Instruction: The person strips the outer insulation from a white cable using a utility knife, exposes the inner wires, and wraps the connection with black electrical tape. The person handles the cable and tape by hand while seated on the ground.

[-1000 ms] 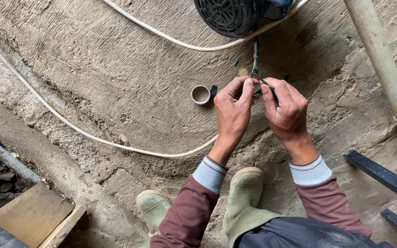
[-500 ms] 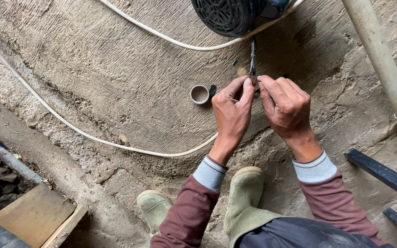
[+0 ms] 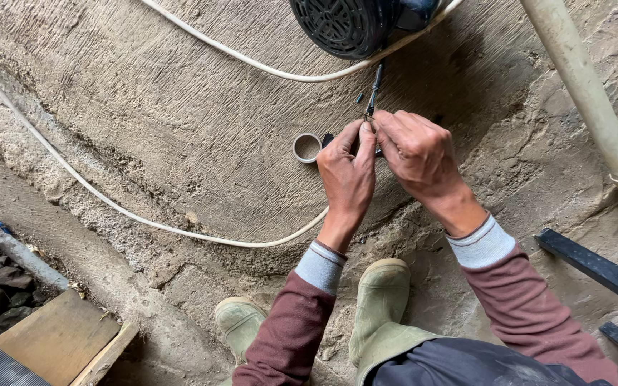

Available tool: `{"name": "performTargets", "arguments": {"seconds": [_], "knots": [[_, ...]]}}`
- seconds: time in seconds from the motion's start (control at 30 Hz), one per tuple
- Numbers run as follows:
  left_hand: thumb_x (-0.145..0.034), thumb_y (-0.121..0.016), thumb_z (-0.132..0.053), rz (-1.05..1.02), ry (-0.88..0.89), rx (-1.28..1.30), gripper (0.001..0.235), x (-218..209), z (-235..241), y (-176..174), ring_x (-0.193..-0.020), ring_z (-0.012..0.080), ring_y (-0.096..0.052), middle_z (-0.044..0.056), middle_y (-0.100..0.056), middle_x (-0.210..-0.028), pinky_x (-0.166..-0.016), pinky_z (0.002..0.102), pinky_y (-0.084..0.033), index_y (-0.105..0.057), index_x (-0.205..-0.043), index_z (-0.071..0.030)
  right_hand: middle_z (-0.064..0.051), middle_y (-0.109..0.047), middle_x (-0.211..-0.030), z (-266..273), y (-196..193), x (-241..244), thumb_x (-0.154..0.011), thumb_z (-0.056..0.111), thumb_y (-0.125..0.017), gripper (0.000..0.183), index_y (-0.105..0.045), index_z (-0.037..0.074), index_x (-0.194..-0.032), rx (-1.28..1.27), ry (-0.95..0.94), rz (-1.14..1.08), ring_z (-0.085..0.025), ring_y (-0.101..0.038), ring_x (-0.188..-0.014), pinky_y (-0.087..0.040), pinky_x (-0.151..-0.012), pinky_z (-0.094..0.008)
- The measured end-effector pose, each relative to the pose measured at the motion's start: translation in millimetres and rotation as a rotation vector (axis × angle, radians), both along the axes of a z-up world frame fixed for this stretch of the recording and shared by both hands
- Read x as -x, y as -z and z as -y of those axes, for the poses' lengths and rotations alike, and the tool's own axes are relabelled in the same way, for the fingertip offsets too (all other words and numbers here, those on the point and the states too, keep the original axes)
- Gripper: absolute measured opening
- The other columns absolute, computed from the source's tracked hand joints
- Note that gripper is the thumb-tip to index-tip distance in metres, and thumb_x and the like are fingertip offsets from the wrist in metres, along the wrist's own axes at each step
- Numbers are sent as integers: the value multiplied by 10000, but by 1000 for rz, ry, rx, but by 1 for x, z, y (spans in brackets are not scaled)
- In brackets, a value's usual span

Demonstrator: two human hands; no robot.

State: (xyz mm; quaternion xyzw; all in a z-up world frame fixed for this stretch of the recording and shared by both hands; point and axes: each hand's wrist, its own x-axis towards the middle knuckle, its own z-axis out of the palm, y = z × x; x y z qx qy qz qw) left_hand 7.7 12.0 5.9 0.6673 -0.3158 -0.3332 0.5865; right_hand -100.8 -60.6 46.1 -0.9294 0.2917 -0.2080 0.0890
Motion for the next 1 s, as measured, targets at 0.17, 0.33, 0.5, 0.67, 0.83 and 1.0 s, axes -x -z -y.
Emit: {"name": "performTargets", "arguments": {"seconds": [0.17, 0.33, 0.5, 0.67, 0.83, 1.0], "knots": [[-1045, -603, -210, 12, -2, 4, 260, -1, 0, 5, -575, 75, -577, 36, -705, -727, -481, 232, -435, -754, -1121, -13, -132, -679, -788, 6, 1, -7, -1059, 71, -649, 107, -694, -25, -1074, -67, -2, -32, -232, -675, -647, -559, -557, -323], [-1047, -599, -206, 4, 22, -5, 246, -2, -1, 8, -617, 72, -624, 31, -725, -771, -513, 230, -486, -745, -1128, -24, -130, -681, -815, 4, -2, -8, -1066, 77, -634, 92, -669, -5, -1043, -66, 4, 10, -246, -682, -687, -560, -589, -342], [-1111, -586, -191, -186, 89, 107, 212, -5, -6, 13, -799, 55, -643, 21, -727, -938, -671, 208, -543, -713, -1214, -56, -101, -704, -890, -7, 3, -4, -1137, 85, -567, 136, -658, -13, -1117, -254, 110, 258, -161, -686, -716, -552, -565, -285], [-1058, -603, -155, -522, 184, 125, 219, -17, 0, 10, -673, 27, -516, -16, -667, -874, -542, 188, -394, -710, -1230, -72, -60, -656, -783, -15, 1, 6, -1130, 124, -594, 161, -690, -4, -1107, -367, 327, 418, -115, -593, -641, -444, -544, -278], [-1085, -599, -155, -497, 264, 220, 198, -18, 9, 4, -734, 27, -524, -22, -671, -920, -606, 192, -409, -712, -1223, -69, -56, -661, -838, -18, -7, 12, -1143, 133, -598, 156, -691, 7, -1136, -377, 305, 478, -112, -610, -709, -467, -597, -278], [-1070, -599, -158, -635, 285, 261, 207, -12, 10, 6, -790, 40, -559, -13, -696, -987, -648, 203, -437, -689, -1225, -55, -83, -702, -940, -17, -17, 12, -1121, 122, -624, 142, -690, -2, -1140, -272, 248, 435, -143, -650, -740, -495, -599, -286]]}}
